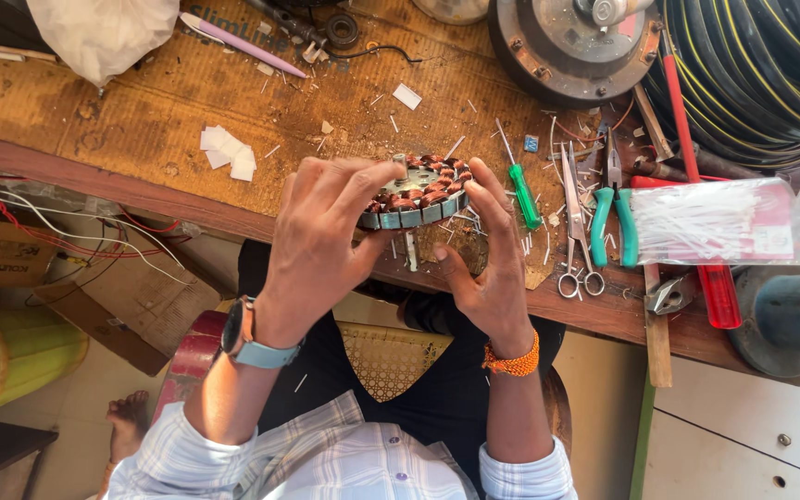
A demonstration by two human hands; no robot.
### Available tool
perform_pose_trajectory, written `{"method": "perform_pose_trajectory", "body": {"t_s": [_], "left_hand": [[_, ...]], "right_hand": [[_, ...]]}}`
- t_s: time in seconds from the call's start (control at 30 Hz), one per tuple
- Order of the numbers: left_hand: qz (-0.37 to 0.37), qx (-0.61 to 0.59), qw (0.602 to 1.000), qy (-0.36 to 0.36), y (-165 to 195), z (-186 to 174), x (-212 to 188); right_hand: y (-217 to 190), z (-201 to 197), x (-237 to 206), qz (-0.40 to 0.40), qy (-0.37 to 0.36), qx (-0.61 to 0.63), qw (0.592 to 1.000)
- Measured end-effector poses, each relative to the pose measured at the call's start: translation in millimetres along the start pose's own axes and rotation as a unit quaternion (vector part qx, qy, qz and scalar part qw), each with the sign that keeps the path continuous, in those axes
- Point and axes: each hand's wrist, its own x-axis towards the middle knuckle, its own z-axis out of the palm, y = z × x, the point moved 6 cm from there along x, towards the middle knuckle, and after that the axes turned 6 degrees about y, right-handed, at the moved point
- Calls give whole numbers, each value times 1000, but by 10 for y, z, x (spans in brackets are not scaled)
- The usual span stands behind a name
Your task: The person cuts small white insulating pieces with scissors and inserts them into the slots of a motor rotor. They use a screwdriver to adjust the pieces and repeat the process for multiple slots.
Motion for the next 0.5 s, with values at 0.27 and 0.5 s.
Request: {"method": "perform_pose_trajectory", "body": {"t_s": [0.27,0.5], "left_hand": [[114,-31,992,-39,172,-89,101],[139,-24,989,-47,87,0,35]], "right_hand": [[-25,-2,18,-7,1,6,1000],[-50,5,-36,-78,23,-65,995]]}}
